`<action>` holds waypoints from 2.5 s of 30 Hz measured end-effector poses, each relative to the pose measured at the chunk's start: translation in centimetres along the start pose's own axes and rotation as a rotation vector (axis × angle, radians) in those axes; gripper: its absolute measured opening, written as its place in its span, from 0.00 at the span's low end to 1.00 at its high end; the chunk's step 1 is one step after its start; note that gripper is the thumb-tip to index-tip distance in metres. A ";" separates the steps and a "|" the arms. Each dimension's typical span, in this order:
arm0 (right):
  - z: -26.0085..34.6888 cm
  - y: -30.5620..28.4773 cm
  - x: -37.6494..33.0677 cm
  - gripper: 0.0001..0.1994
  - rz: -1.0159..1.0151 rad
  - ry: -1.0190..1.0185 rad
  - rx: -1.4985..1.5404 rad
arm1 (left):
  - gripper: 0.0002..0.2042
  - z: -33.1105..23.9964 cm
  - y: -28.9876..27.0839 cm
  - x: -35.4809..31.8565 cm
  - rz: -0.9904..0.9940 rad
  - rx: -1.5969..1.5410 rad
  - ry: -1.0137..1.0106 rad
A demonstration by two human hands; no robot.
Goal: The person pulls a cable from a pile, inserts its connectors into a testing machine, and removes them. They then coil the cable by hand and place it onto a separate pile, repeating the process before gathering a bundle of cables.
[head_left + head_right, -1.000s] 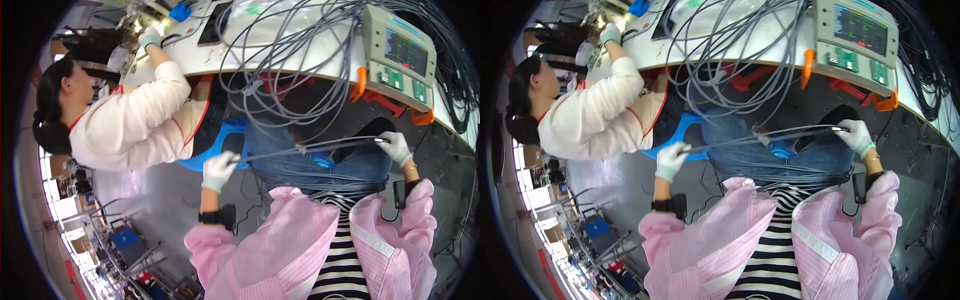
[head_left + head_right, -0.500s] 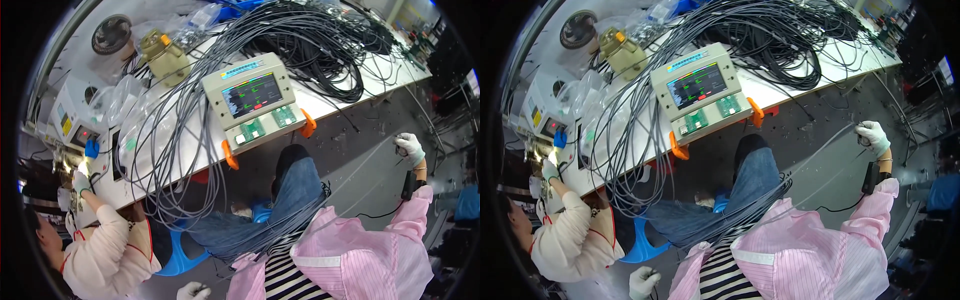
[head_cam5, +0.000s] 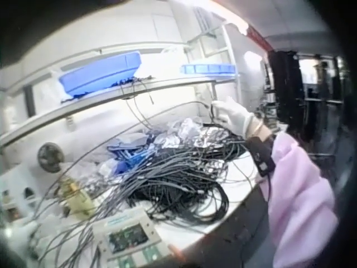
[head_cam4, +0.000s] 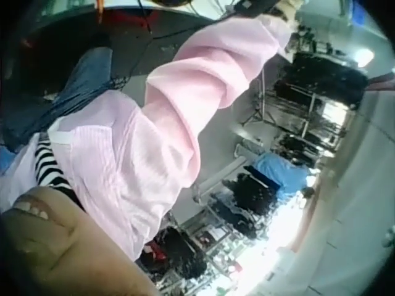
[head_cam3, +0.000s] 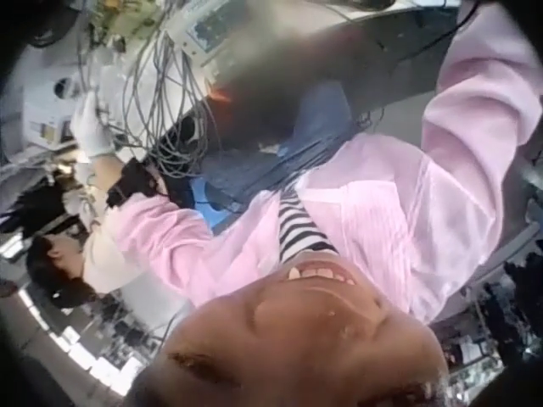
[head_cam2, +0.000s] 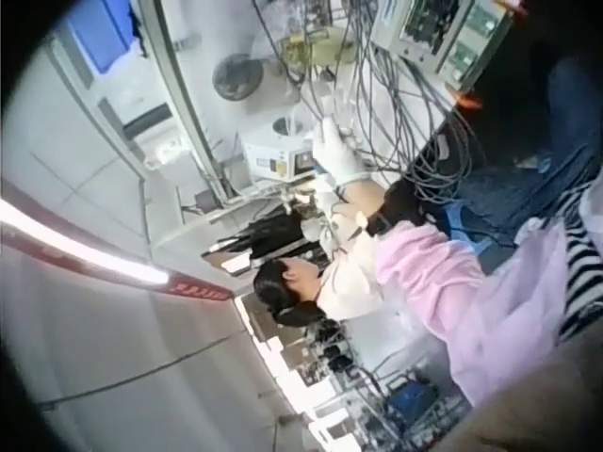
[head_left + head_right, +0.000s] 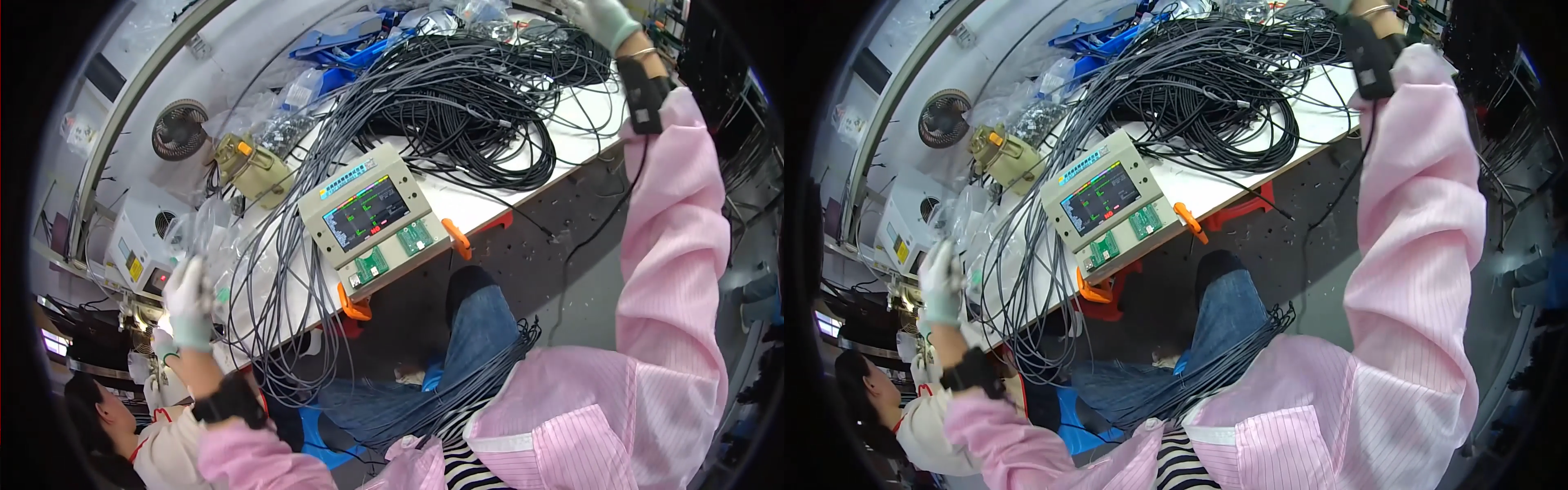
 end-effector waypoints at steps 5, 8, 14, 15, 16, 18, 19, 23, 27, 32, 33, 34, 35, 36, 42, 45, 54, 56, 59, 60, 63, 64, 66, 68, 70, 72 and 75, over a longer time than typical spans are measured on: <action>-8.0 0.5 -5.5 0.24 -0.006 0.287 -0.936 | 0.12 6.0 2.4 3.5 0.140 0.445 -0.094; -16.1 -7.2 -9.5 0.24 -0.032 0.320 -1.307 | 0.14 6.7 4.9 3.6 0.143 1.023 0.201; -17.1 -3.6 -11.6 0.22 0.058 0.238 -1.615 | 0.19 5.2 7.1 1.6 0.088 1.215 0.369; -16.9 -3.9 -11.7 0.20 0.034 0.282 -1.709 | 0.19 5.3 7.6 1.2 0.085 1.213 0.415; -16.7 -3.7 -11.5 0.18 0.005 0.333 -1.802 | 0.19 5.3 7.1 0.7 0.067 1.223 0.399; -16.1 -3.2 -9.9 0.16 0.017 0.238 -1.719 | 0.20 5.3 7.0 -0.2 0.131 1.201 0.489; -15.0 -3.3 -9.2 0.15 0.013 0.165 -1.648 | 0.21 5.3 7.2 -0.6 0.174 1.177 0.545; -7.6 0.5 -6.0 0.12 -0.121 -0.083 -1.631 | 0.23 5.7 5.4 -2.1 0.232 1.139 0.584; -0.7 3.3 -4.4 0.12 -0.299 -0.344 -1.360 | 0.23 5.9 5.4 -2.2 0.230 1.124 0.587; 5.7 8.1 -8.6 0.12 -0.440 -0.284 -1.137 | 0.23 6.0 5.3 -2.4 0.192 1.107 0.594; 6.5 10.0 -10.1 0.11 -0.416 -0.191 -1.171 | 0.23 6.4 5.4 -2.4 0.187 1.090 0.585; 6.5 12.3 -11.8 0.11 -0.346 -0.189 -1.173 | 0.23 6.5 5.0 -2.5 0.176 1.081 0.575; 6.9 14.5 -13.6 0.11 -0.280 -0.190 -1.181 | 0.23 6.6 4.9 -2.6 0.174 1.072 0.574; 6.1 16.6 -15.5 0.09 -0.155 -0.325 -1.220 | 0.22 6.6 4.7 -2.8 0.170 1.060 0.580; -1.3 24.4 -23.1 0.15 0.413 0.471 -0.622 | 0.18 3.3 6.4 -5.0 0.056 0.766 0.715; -2.8 26.4 -24.4 0.18 0.393 0.554 -0.480 | 0.17 0.0 9.8 -8.6 0.500 -0.144 0.086; -3.6 28.8 -25.5 0.17 0.651 -0.209 -0.604 | 0.12 -2.8 18.2 -9.8 0.613 -0.655 -0.237; -4.5 26.5 -23.9 0.18 0.527 0.096 -0.451 | 0.12 -2.2 18.3 -9.5 0.495 -0.706 -0.305; -8.7 22.0 -20.4 0.24 0.160 0.699 0.397 | 0.11 -5.0 17.7 -10.7 0.732 -0.622 -0.252; -8.7 22.8 -19.0 0.26 0.150 0.729 0.503 | 0.11 -5.4 16.9 -11.3 0.813 -0.562 -0.219; -8.9 25.6 -14.5 0.25 0.024 0.732 0.638 | 0.11 -5.0 17.6 -13.7 0.899 -0.358 -0.051; -9.0 25.7 -12.6 0.22 -0.092 0.697 0.663 | 0.11 -5.0 17.2 -14.2 0.889 -0.349 -0.050; -14.9 22.3 -7.5 0.17 0.193 0.764 1.082 | 0.12 -5.1 16.3 -15.3 0.983 -0.329 -0.078; -18.7 18.5 -4.3 0.13 0.203 0.646 1.046 | 0.11 -5.5 14.2 -15.7 0.990 -0.185 -0.285; -20.5 16.1 -2.6 0.13 -0.053 0.683 0.976 | 0.10 -5.9 11.1 -16.6 1.000 -0.126 -0.162; -21.9 13.7 -1.0 0.13 -0.093 0.717 0.952 | 0.08 -4.5 7.4 -17.8 0.916 -0.042 0.050; -23.2 13.4 0.8 0.12 -0.174 0.807 0.895 | 0.12 -4.8 4.0 -20.7 0.606 -0.122 -0.355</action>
Point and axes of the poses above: each hand's wrist, its own x-axis towards the middle knuckle, its own y-axis out of the palm, z = x × y, the point moved 2 cm from there along x, towards the middle knuckle, and after that the axes turned 11 degrees about -x, right-handed, at the moved point
